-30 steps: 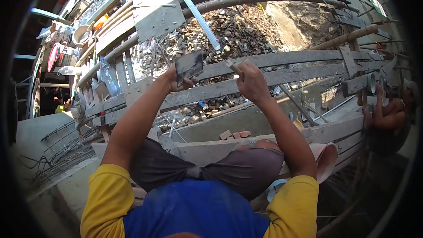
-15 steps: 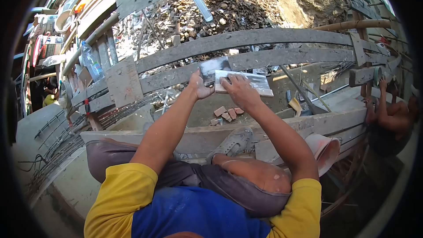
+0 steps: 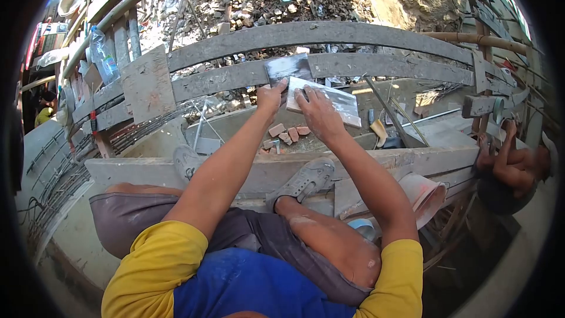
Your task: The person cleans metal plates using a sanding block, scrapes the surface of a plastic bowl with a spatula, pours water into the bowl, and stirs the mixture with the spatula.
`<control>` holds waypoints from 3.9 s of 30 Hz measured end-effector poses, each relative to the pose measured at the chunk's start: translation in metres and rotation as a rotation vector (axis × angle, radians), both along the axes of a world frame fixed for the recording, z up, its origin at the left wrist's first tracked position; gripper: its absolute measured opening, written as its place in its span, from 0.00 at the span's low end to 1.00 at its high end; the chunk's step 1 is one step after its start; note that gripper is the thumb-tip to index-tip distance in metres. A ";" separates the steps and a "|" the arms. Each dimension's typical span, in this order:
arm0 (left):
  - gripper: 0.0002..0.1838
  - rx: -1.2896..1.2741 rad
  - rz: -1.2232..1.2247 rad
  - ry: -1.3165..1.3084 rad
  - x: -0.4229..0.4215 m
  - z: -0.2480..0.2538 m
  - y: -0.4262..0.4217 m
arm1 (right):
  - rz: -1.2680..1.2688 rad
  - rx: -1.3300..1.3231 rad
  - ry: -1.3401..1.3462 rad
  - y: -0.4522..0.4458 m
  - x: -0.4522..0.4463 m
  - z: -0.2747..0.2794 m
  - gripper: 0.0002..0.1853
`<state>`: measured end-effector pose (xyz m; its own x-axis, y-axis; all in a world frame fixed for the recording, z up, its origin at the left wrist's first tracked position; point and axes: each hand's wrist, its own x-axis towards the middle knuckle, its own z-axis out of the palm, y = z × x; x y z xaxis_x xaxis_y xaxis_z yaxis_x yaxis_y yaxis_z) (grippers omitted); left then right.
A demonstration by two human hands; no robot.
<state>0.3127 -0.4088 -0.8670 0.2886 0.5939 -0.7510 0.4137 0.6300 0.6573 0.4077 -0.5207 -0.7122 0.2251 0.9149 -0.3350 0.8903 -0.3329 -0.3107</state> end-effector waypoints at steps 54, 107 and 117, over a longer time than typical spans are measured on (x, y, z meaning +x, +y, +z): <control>0.31 -0.107 -0.210 0.041 -0.006 0.021 0.020 | -0.285 0.022 0.022 0.009 -0.015 -0.021 0.26; 0.35 0.018 -0.350 0.196 -0.006 0.023 0.027 | -0.210 -0.157 -0.097 0.016 -0.028 -0.013 0.28; 0.36 -0.084 -0.299 0.080 -0.005 0.001 0.022 | -0.216 -0.159 -0.099 0.014 -0.020 -0.024 0.27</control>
